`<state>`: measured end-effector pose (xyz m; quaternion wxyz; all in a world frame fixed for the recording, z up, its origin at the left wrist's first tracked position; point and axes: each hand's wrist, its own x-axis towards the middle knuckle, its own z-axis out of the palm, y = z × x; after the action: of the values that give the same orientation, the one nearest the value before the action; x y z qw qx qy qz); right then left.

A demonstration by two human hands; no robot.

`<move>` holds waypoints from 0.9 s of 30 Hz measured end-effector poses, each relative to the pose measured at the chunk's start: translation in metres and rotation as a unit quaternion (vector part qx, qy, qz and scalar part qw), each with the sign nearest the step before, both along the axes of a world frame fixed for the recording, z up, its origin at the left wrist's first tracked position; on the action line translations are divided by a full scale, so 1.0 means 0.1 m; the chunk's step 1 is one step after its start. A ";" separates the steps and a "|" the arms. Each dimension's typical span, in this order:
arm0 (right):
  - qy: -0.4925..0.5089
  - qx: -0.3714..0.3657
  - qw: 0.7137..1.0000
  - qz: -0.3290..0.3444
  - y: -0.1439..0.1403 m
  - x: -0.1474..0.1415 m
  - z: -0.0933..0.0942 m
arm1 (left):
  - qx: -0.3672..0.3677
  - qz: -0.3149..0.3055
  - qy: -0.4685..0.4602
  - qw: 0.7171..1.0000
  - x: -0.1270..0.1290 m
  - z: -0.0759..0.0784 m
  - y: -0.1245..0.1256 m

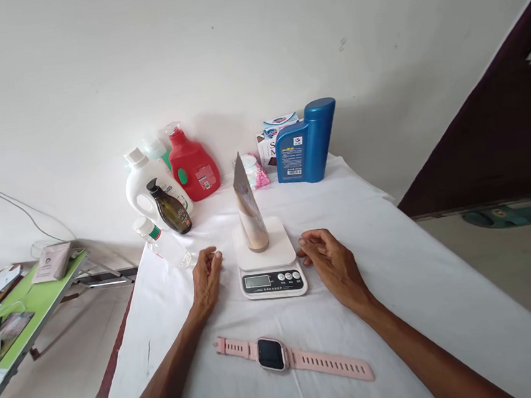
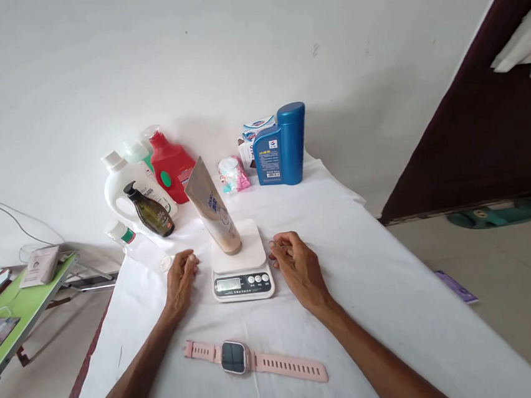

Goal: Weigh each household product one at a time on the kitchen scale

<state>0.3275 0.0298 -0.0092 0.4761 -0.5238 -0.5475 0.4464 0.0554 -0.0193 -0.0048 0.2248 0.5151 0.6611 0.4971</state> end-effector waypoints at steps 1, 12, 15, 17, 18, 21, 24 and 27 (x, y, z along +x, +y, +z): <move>-0.004 0.001 1.000 0.001 0.00 0.00 -0.01 | -0.010 -0.003 -0.011 1.000 -0.04 -0.06 -0.02; -0.050 -0.014 0.999 -0.001 0.02 0.00 -0.03 | -0.018 -0.038 -0.032 0.999 -0.05 -0.14 -0.02; -0.055 -0.014 0.998 -0.001 0.03 0.01 -0.05 | -0.019 -0.040 -0.023 0.999 -0.05 -0.15 -0.02; -0.056 -0.011 0.998 0.001 0.03 0.00 -0.06 | -0.022 -0.040 -0.019 0.999 -0.04 -0.14 -0.03; -0.057 -0.010 0.998 0.003 0.04 0.00 -0.06 | -0.023 -0.040 -0.018 0.999 -0.04 -0.14 -0.03; -0.064 -0.009 0.998 0.003 0.05 0.01 -0.07 | -0.024 -0.042 -0.021 0.999 -0.02 -0.12 -0.03; -0.068 -0.004 0.998 -0.002 0.05 0.01 -0.08 | -0.026 -0.041 -0.022 0.999 -0.01 -0.11 -0.03; -0.067 -0.002 0.998 -0.003 0.05 0.01 -0.08 | -0.028 -0.042 -0.017 0.999 -0.01 -0.11 -0.03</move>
<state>0.3288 0.0347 -0.0175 0.4387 -0.5553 -0.5754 0.4100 0.0544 -0.0227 -0.0156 0.2709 0.5272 0.6485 0.4776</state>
